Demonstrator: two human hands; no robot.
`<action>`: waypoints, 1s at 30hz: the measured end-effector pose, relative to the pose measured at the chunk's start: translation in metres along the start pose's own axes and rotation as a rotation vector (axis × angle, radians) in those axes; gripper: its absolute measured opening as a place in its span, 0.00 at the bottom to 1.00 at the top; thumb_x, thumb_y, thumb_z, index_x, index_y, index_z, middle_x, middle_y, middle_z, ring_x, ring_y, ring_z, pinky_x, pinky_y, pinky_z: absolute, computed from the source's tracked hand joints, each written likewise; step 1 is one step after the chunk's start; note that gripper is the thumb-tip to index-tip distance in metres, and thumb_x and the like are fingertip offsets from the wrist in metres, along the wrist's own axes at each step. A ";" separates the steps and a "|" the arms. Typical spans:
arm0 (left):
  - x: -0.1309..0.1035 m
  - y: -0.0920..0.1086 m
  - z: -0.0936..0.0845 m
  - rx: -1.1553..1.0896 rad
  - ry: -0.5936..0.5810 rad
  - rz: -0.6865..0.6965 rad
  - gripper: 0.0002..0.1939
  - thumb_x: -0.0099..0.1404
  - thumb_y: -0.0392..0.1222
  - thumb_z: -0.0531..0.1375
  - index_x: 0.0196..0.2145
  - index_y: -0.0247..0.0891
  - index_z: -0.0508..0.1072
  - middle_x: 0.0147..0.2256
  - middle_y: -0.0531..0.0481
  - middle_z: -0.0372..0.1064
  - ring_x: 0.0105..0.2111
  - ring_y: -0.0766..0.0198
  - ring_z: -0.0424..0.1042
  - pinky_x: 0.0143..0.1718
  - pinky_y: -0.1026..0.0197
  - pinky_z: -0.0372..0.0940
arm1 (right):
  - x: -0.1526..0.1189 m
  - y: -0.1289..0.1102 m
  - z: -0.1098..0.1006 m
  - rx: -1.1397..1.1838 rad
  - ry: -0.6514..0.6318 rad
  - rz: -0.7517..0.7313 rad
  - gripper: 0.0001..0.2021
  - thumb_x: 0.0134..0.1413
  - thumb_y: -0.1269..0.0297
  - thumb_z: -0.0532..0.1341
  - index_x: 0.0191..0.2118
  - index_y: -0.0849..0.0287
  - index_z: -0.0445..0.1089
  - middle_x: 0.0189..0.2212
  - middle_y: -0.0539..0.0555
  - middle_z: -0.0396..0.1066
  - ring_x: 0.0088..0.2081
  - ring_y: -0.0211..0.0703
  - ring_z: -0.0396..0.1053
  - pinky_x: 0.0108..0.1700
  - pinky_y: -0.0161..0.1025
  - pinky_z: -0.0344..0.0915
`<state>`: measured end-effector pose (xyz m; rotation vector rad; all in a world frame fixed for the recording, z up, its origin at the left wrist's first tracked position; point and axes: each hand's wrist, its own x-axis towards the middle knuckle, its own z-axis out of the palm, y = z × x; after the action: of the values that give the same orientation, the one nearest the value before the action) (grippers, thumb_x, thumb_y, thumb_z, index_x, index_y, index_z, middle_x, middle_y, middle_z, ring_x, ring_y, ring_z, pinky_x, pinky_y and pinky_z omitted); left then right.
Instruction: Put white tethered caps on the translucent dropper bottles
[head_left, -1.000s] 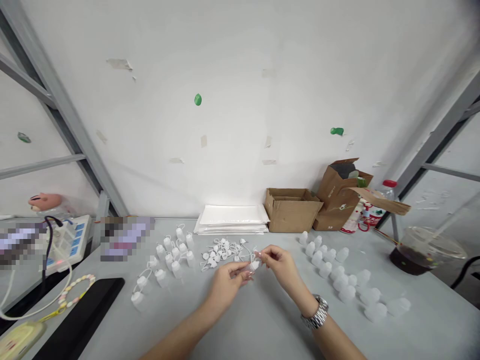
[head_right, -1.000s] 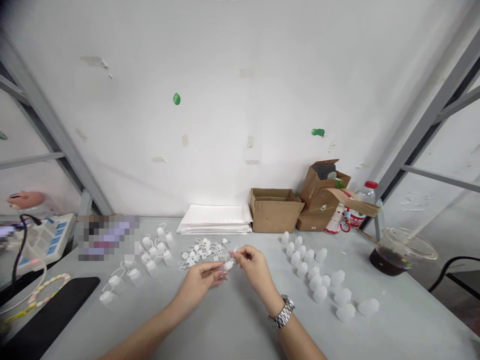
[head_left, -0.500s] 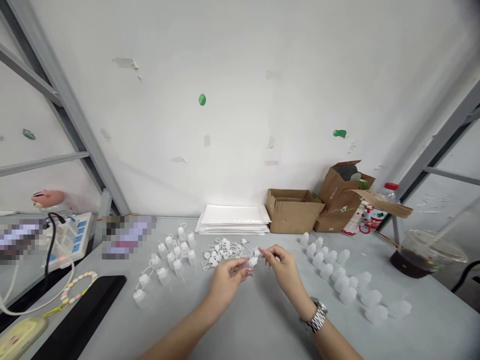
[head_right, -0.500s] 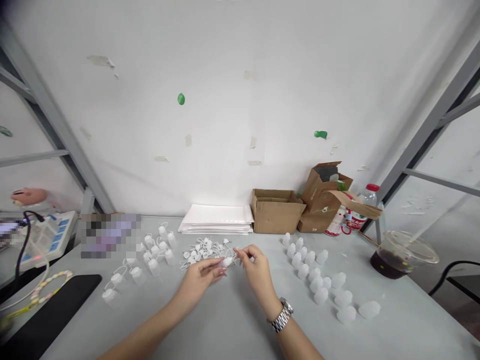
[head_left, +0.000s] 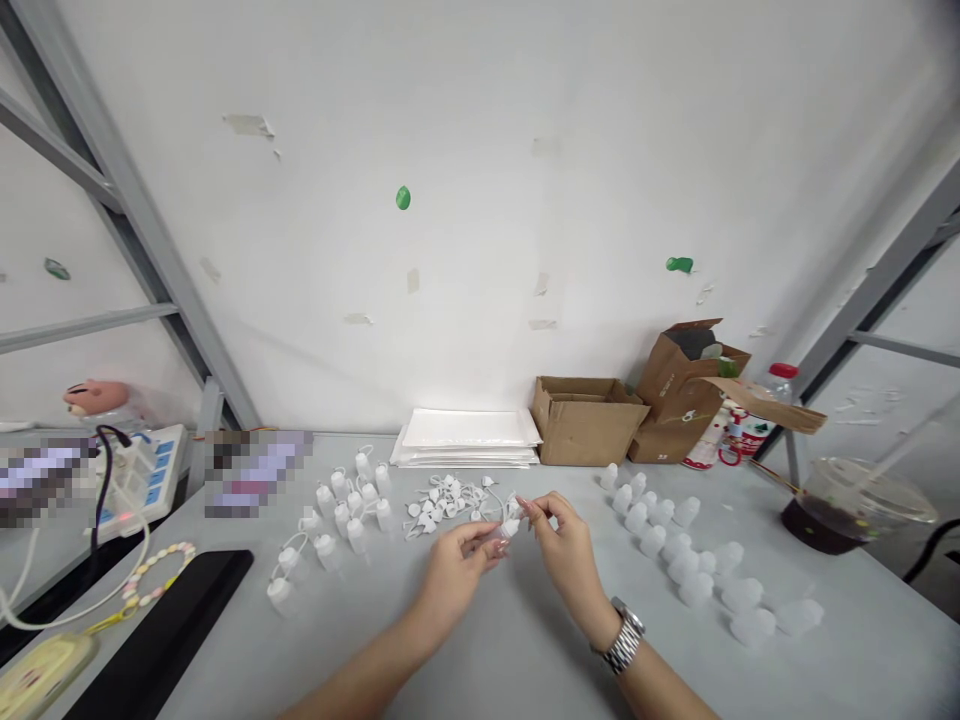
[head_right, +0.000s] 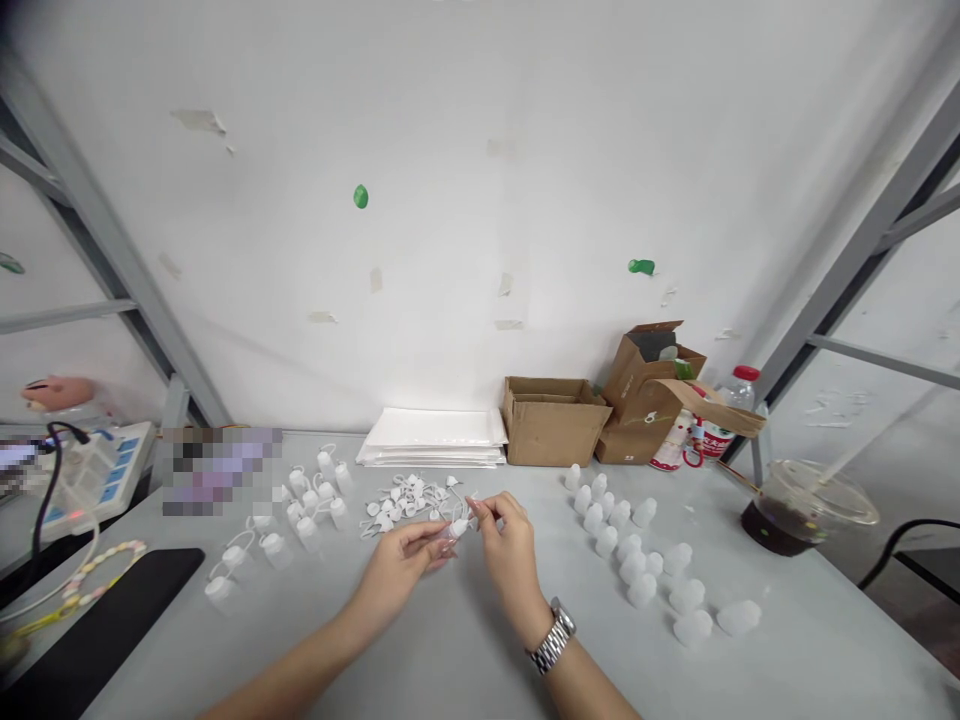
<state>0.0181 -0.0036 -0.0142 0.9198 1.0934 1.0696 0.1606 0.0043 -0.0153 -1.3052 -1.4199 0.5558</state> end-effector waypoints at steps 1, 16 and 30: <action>0.000 0.000 0.001 -0.007 -0.002 -0.007 0.19 0.39 0.44 0.68 0.30 0.32 0.75 0.31 0.44 0.75 0.30 0.58 0.74 0.39 0.52 0.68 | -0.001 -0.001 0.001 0.013 0.014 0.020 0.16 0.51 0.54 0.55 0.18 0.56 0.61 0.19 0.48 0.61 0.24 0.40 0.60 0.31 0.36 0.56; -0.007 -0.005 0.005 -0.087 -0.035 -0.057 0.23 0.35 0.52 0.68 0.27 0.32 0.74 0.27 0.47 0.73 0.26 0.59 0.73 0.37 0.52 0.68 | -0.014 -0.007 0.011 0.108 0.090 0.156 0.18 0.49 0.50 0.55 0.19 0.58 0.62 0.18 0.48 0.61 0.23 0.39 0.59 0.28 0.35 0.56; -0.044 -0.003 -0.024 0.428 0.153 0.326 0.12 0.51 0.44 0.60 0.34 0.42 0.75 0.38 0.47 0.72 0.43 0.56 0.68 0.48 0.55 0.61 | -0.012 -0.015 0.001 0.239 -0.018 0.110 0.18 0.51 0.50 0.53 0.36 0.60 0.69 0.23 0.49 0.64 0.25 0.39 0.62 0.30 0.35 0.62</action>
<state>-0.0094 -0.0454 -0.0130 1.4110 1.3613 1.2074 0.1512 -0.0102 -0.0076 -1.1929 -1.2591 0.7873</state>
